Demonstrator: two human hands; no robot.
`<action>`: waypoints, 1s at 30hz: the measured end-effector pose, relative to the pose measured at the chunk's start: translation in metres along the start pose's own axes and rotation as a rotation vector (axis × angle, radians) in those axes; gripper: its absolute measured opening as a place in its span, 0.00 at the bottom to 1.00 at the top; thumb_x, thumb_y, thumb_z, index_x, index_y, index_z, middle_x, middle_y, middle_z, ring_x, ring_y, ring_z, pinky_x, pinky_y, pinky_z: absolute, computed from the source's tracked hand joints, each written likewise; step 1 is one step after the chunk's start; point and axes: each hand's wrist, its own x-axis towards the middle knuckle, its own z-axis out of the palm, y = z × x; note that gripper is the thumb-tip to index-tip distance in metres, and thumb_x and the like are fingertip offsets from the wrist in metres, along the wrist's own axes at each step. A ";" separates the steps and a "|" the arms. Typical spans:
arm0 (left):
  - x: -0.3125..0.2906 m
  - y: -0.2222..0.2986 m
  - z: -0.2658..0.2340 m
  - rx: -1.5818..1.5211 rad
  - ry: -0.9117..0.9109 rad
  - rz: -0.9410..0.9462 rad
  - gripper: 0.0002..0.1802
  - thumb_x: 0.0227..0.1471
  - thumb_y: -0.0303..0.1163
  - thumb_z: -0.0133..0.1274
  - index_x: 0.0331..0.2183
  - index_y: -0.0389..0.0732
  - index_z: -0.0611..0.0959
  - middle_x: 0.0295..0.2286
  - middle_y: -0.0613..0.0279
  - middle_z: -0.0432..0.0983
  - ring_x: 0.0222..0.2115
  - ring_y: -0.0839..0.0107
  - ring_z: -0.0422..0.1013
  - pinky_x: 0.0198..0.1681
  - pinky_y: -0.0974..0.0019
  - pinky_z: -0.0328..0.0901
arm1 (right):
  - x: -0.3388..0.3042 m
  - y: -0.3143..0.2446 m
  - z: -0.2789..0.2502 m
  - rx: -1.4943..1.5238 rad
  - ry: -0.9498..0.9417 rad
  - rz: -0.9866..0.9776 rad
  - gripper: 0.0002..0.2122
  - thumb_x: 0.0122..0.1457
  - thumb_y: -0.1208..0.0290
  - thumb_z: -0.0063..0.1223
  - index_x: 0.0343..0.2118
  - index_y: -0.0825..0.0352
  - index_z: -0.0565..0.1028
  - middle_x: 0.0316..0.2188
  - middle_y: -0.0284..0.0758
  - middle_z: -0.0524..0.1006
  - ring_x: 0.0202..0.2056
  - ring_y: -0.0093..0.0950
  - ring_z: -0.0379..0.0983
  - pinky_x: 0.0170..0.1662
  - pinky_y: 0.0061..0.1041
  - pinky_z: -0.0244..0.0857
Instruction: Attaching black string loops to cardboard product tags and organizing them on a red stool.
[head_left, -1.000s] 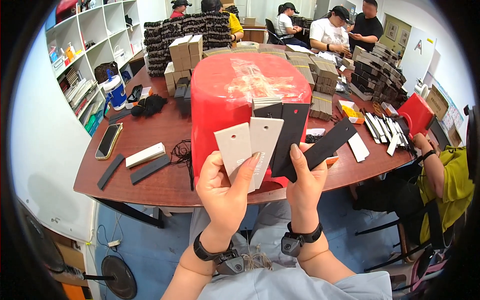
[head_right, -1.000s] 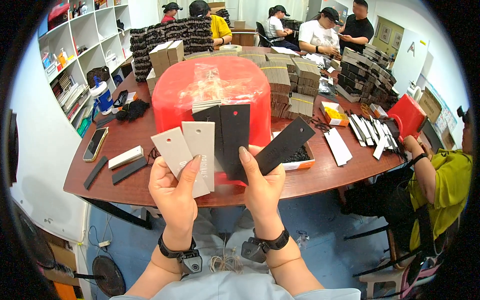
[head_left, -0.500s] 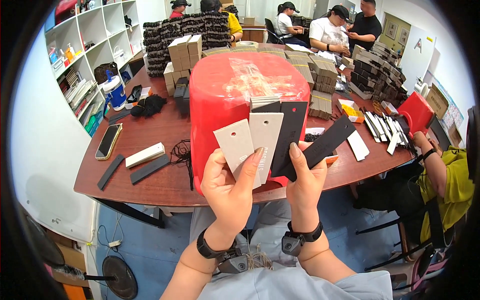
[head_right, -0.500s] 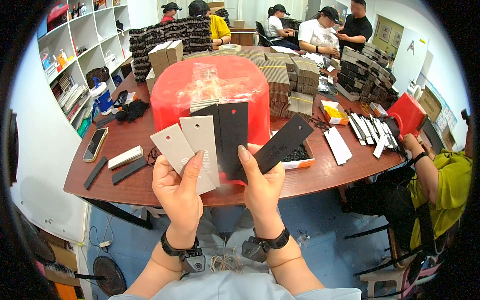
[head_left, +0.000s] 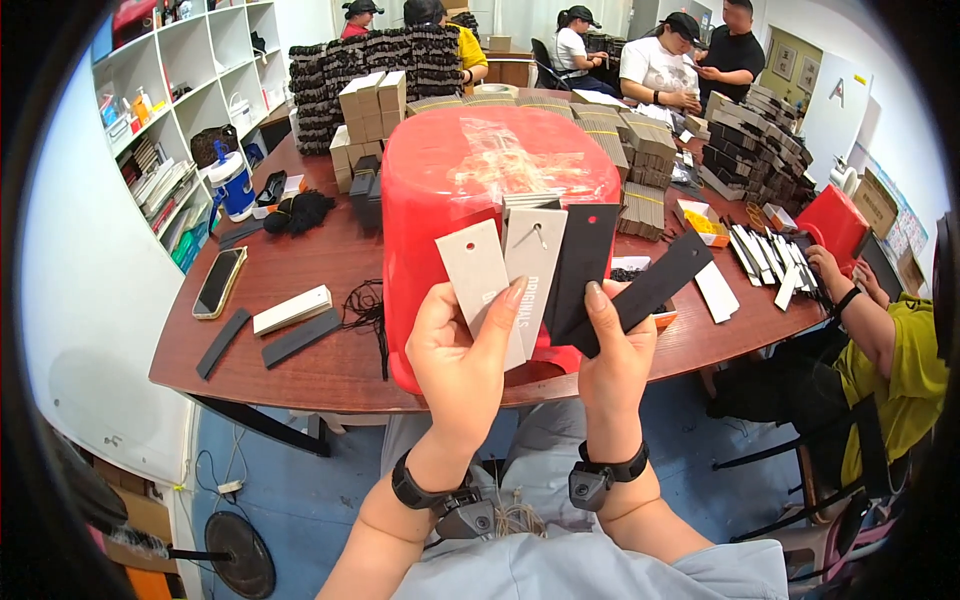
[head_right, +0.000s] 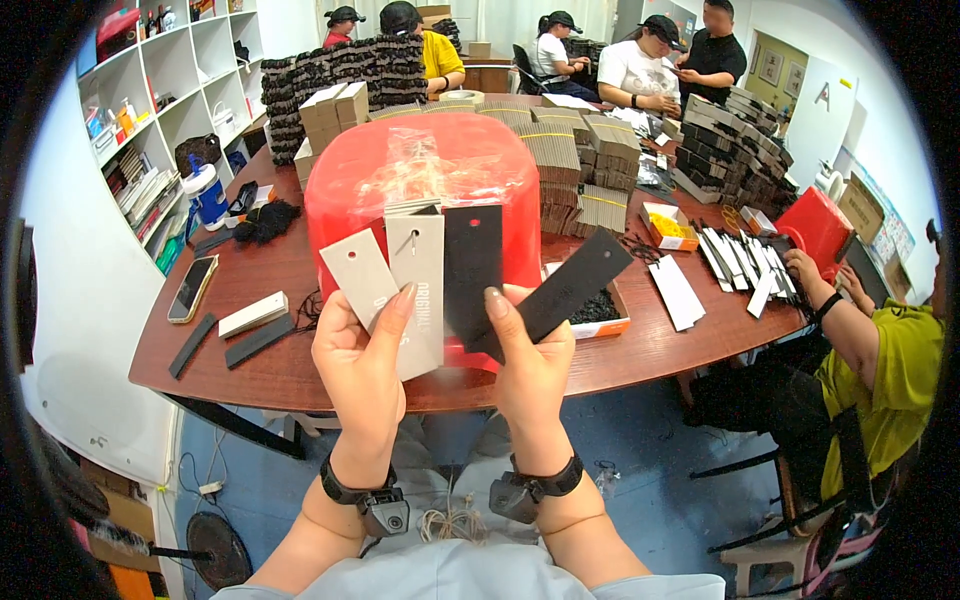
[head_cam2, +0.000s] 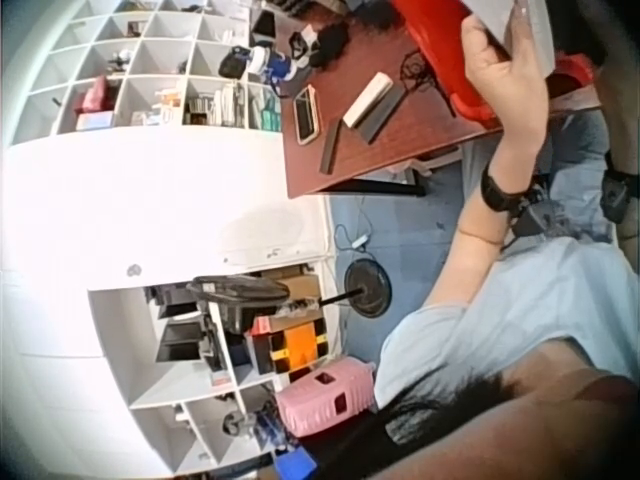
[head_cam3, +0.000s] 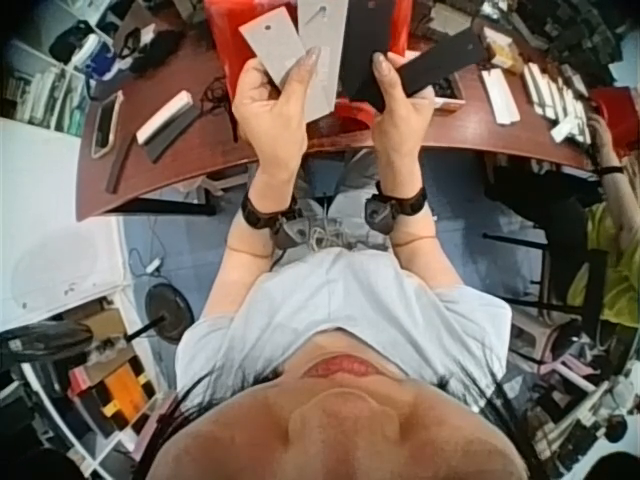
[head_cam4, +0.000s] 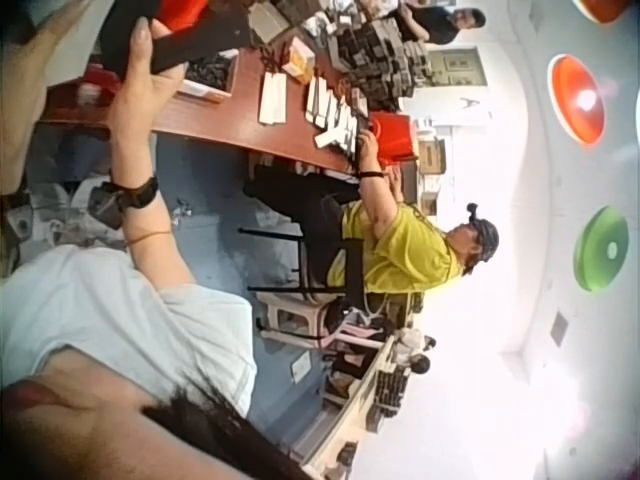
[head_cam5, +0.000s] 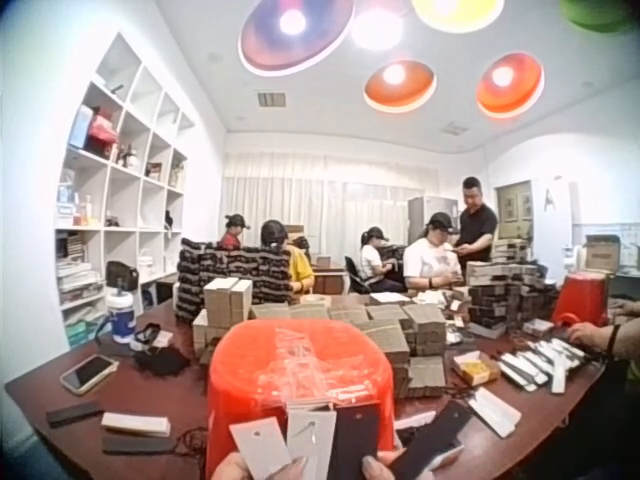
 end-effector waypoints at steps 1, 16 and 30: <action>0.002 0.000 0.000 0.002 -0.007 -0.024 0.06 0.42 0.21 0.51 0.26 0.34 0.71 0.24 0.63 0.71 0.25 0.84 0.66 0.29 0.79 0.61 | 0.002 0.000 -0.002 0.004 0.066 -0.031 0.06 0.47 0.77 0.50 0.29 0.70 0.70 0.25 0.33 0.72 0.26 0.18 0.68 0.30 0.15 0.63; 0.000 0.003 -0.007 -0.014 0.018 -0.077 0.08 0.41 0.20 0.50 0.30 0.33 0.74 0.28 0.62 0.72 0.28 0.81 0.67 0.33 0.78 0.61 | -0.007 -0.006 0.007 -0.230 -0.082 -0.094 0.04 0.45 0.80 0.52 0.26 0.71 0.72 0.22 0.30 0.72 0.23 0.16 0.66 0.27 0.13 0.61; -0.008 0.022 -0.023 0.412 -0.197 0.172 0.07 0.45 0.24 0.46 0.26 0.30 0.75 0.20 0.60 0.67 0.21 0.77 0.63 0.24 0.76 0.58 | 0.003 0.001 0.008 -0.173 -0.086 -0.012 0.06 0.46 0.79 0.51 0.27 0.74 0.72 0.22 0.33 0.73 0.23 0.17 0.68 0.26 0.13 0.63</action>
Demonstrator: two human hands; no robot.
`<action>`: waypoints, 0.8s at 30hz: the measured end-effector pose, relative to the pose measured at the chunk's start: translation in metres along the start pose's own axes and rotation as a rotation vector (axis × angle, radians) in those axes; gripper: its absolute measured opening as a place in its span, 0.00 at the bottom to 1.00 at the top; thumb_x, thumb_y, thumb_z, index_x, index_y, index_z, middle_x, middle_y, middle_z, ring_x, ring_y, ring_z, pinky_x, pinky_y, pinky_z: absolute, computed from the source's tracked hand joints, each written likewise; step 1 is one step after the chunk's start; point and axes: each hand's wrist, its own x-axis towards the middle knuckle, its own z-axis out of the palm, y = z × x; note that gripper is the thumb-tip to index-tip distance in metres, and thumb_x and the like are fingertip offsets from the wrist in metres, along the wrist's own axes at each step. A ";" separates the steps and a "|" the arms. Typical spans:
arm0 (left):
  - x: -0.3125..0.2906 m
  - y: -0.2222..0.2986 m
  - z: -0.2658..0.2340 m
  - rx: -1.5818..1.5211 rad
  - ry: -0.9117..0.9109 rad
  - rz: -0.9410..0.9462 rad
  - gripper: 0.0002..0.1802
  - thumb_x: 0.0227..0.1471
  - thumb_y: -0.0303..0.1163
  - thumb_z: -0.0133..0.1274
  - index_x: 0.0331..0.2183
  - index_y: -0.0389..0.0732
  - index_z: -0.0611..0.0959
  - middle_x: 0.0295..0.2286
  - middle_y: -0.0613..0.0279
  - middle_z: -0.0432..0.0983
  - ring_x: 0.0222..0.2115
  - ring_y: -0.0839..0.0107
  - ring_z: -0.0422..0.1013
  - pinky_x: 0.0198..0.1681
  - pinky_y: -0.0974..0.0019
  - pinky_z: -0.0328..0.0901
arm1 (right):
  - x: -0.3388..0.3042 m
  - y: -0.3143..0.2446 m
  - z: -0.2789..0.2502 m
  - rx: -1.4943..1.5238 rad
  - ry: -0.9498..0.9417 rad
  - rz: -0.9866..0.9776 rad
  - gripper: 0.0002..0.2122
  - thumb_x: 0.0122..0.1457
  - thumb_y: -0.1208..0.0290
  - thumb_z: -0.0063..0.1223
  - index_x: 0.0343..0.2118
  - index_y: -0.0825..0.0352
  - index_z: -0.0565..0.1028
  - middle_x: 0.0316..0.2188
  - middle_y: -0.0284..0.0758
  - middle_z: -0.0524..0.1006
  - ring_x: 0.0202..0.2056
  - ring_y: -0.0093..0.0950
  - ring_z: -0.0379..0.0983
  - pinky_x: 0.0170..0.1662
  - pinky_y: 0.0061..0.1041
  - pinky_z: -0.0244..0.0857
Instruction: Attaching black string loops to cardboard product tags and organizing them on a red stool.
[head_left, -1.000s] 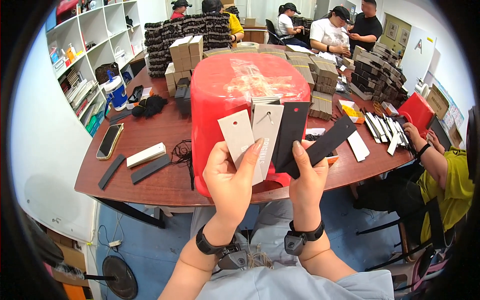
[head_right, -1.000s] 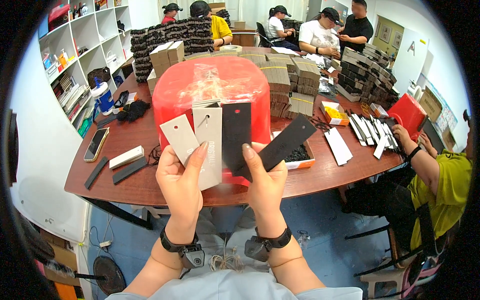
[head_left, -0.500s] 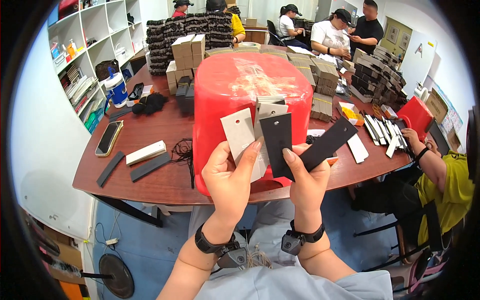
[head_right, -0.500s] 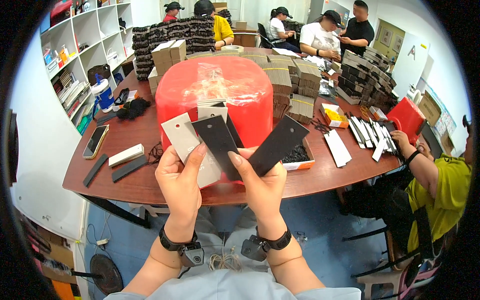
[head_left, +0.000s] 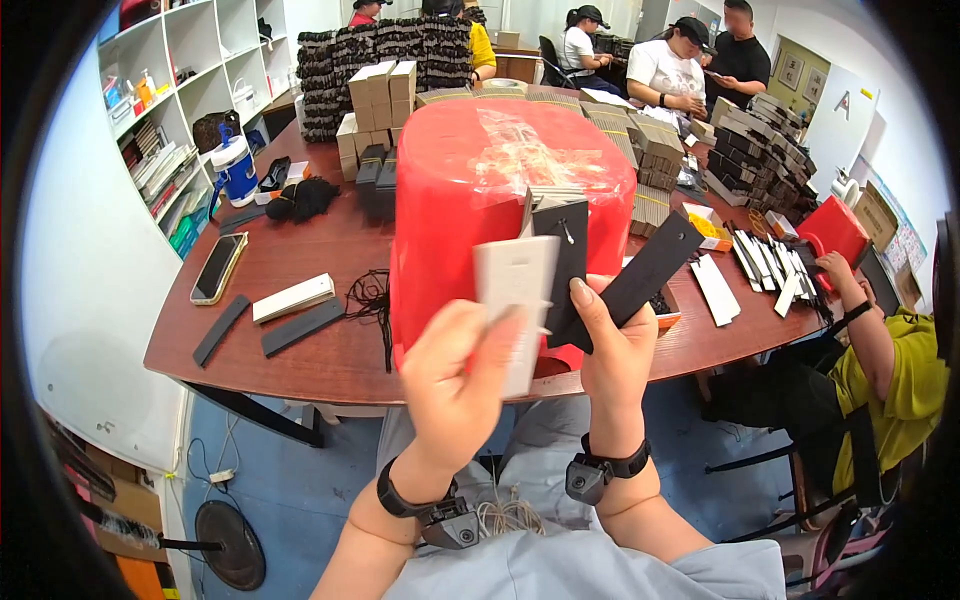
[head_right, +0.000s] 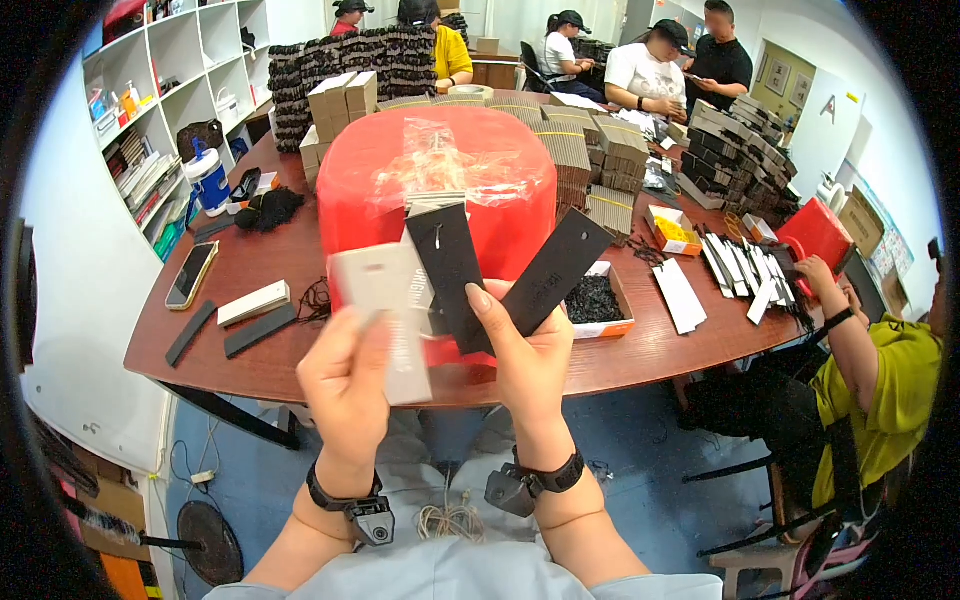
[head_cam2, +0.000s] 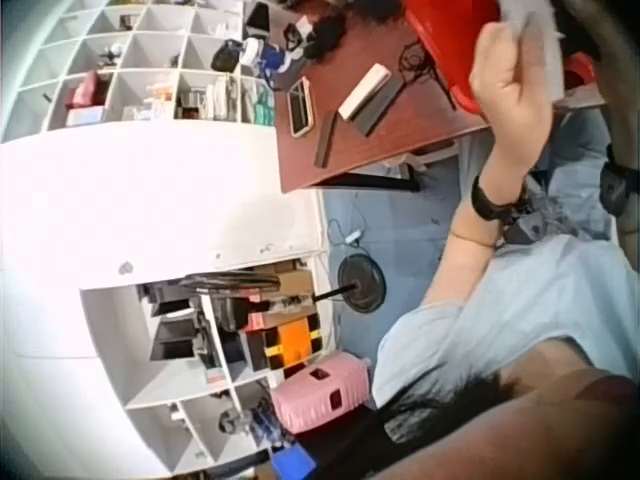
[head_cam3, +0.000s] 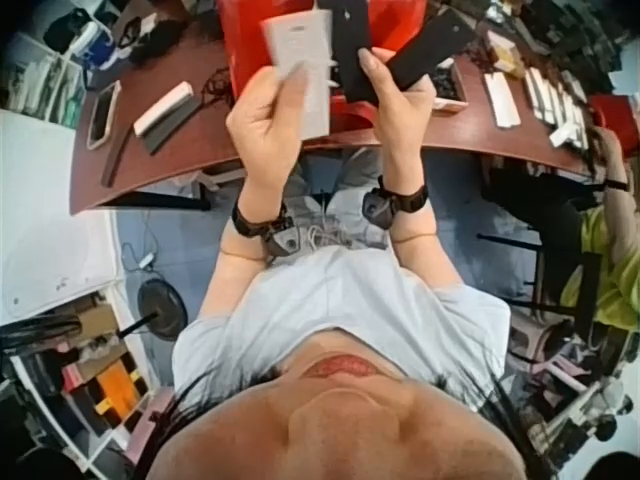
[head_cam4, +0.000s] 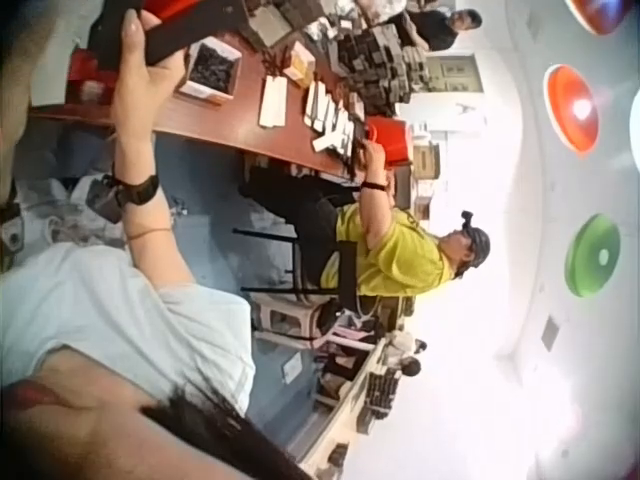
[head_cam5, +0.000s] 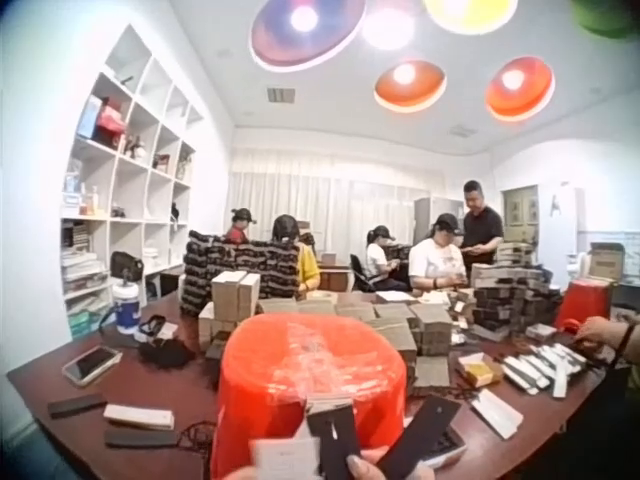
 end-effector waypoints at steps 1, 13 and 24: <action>0.003 0.003 0.006 -0.083 -0.032 -0.077 0.04 0.42 0.22 0.50 0.24 0.30 0.76 0.16 0.61 0.66 0.18 0.80 0.62 0.20 0.77 0.57 | -0.001 0.000 0.000 0.009 -0.006 0.002 0.06 0.46 0.79 0.51 0.27 0.74 0.72 0.22 0.33 0.73 0.23 0.17 0.68 0.25 0.13 0.63; 0.018 -0.006 0.016 -0.062 0.018 -0.242 0.10 0.42 0.29 0.53 0.23 0.29 0.77 0.14 0.67 0.70 0.15 0.87 0.62 0.16 0.81 0.57 | 0.009 -0.007 -0.020 -0.196 0.116 -0.128 0.18 0.57 0.61 0.31 0.27 0.73 0.70 0.23 0.33 0.72 0.25 0.19 0.67 0.30 0.15 0.60; 0.016 -0.004 0.015 0.022 -0.028 -0.281 0.11 0.44 0.31 0.51 0.23 0.30 0.78 0.13 0.65 0.71 0.15 0.88 0.61 0.15 0.80 0.56 | -0.018 -0.019 -0.006 -0.122 -0.395 -0.113 0.09 0.50 0.81 0.43 0.36 0.73 0.65 0.32 0.35 0.70 0.23 0.19 0.66 0.27 0.16 0.62</action>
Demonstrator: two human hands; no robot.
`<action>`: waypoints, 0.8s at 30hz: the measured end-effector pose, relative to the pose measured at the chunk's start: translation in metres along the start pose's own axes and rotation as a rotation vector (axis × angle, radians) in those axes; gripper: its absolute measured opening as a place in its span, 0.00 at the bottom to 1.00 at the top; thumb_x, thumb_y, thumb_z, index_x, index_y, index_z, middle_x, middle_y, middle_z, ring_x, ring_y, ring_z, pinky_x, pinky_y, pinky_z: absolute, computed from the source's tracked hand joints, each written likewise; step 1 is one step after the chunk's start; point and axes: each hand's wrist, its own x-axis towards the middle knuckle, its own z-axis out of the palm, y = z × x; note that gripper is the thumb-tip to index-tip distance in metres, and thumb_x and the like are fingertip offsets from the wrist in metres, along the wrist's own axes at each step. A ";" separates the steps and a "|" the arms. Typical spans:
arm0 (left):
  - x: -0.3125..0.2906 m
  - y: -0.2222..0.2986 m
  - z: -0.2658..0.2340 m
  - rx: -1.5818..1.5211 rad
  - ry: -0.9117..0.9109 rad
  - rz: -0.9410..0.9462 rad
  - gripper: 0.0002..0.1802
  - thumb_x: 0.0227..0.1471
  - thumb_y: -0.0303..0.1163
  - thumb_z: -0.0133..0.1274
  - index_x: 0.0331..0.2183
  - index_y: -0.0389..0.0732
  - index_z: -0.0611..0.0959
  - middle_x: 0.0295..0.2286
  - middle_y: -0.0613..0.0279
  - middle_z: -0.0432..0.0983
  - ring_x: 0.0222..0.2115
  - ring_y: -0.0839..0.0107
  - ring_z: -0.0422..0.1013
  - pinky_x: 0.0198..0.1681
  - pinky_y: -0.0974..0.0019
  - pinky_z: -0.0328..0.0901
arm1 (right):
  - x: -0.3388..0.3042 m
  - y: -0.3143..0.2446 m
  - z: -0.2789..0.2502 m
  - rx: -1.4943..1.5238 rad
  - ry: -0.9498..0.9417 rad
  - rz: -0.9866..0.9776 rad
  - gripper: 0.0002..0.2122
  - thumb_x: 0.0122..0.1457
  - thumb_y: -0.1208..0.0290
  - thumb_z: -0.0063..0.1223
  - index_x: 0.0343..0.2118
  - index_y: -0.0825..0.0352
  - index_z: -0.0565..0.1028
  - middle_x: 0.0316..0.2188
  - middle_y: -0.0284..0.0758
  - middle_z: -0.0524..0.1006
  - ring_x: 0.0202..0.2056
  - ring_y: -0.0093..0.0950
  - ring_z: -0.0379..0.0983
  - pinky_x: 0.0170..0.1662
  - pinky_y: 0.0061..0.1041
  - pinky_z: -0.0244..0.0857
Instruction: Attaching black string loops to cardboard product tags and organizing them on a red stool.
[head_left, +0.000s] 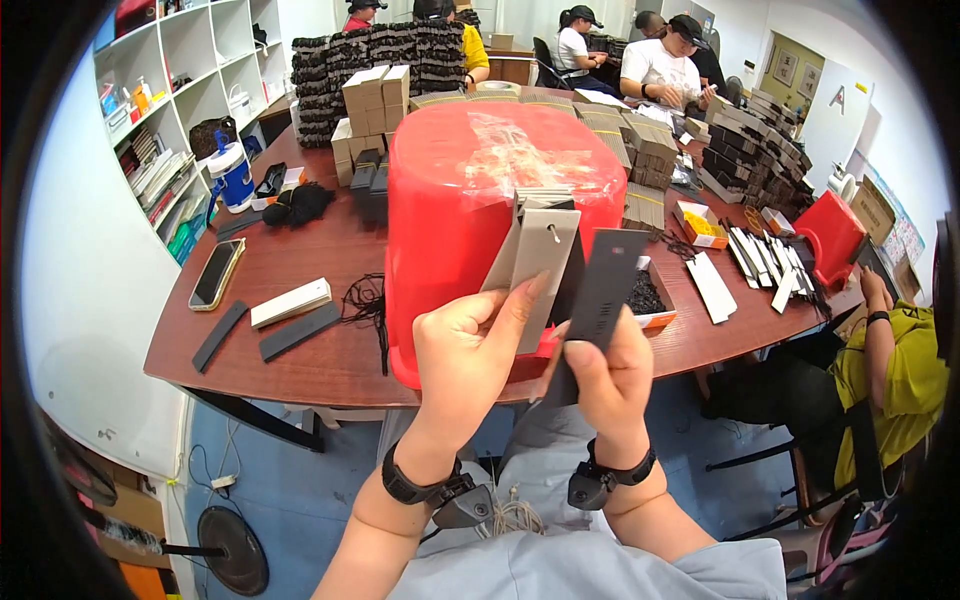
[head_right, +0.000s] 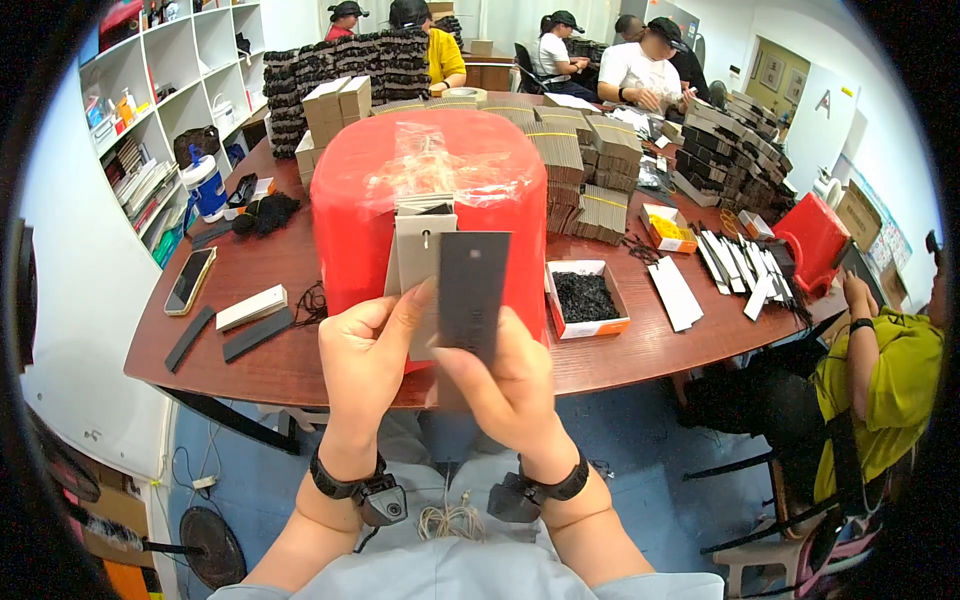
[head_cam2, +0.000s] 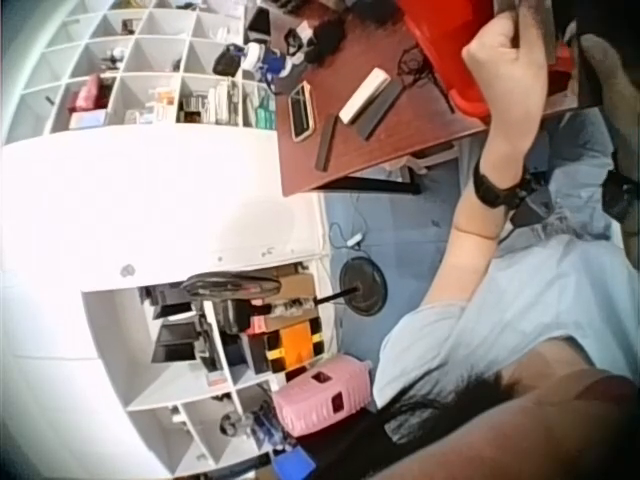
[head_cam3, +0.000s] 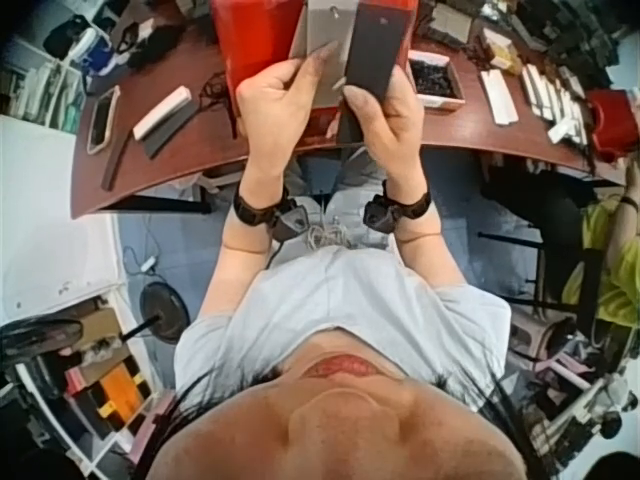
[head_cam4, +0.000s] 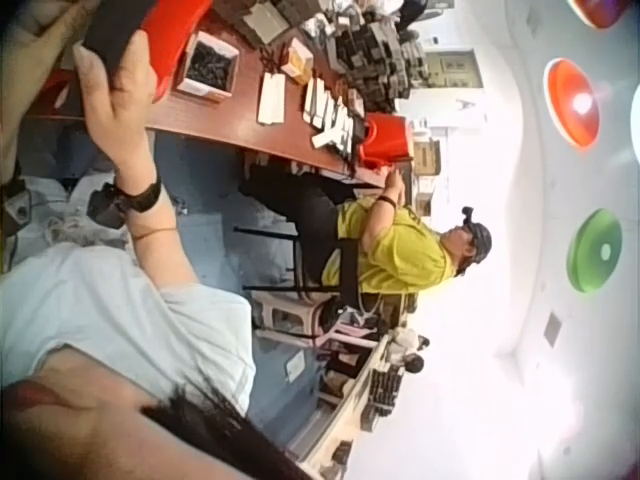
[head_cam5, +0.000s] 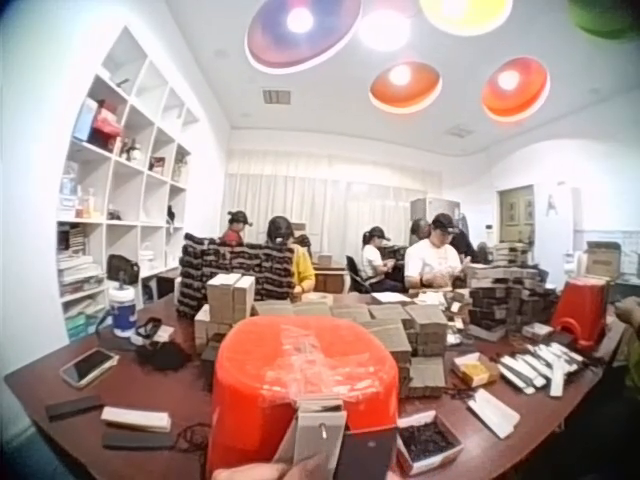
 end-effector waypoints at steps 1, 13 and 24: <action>-0.001 0.000 0.001 -0.036 0.004 0.008 0.11 0.44 0.31 0.51 0.24 0.30 0.78 0.13 0.65 0.71 0.15 0.88 0.61 0.15 0.80 0.56 | 0.004 0.001 0.003 -0.144 0.027 -0.062 0.09 0.49 0.79 0.46 0.35 0.73 0.66 0.28 0.34 0.70 0.24 0.17 0.65 0.29 0.15 0.61; -0.007 -0.003 -0.012 -0.060 -0.063 -0.115 0.10 0.45 0.28 0.48 0.19 0.30 0.75 0.10 0.67 0.65 0.13 0.86 0.60 0.13 0.77 0.55 | 0.015 0.002 0.012 -0.062 0.009 0.276 0.05 0.50 0.79 0.45 0.30 0.71 0.67 0.24 0.29 0.71 0.25 0.12 0.63 0.28 0.12 0.60; 0.032 -0.038 -0.171 0.839 0.127 0.268 0.10 0.37 0.30 0.53 0.26 0.35 0.77 0.25 0.59 0.73 0.23 0.75 0.68 0.26 0.75 0.62 | 0.020 0.005 0.011 -0.145 0.066 0.169 0.05 0.51 0.75 0.44 0.29 0.72 0.66 0.18 0.30 0.68 0.14 0.17 0.64 0.16 0.13 0.59</action>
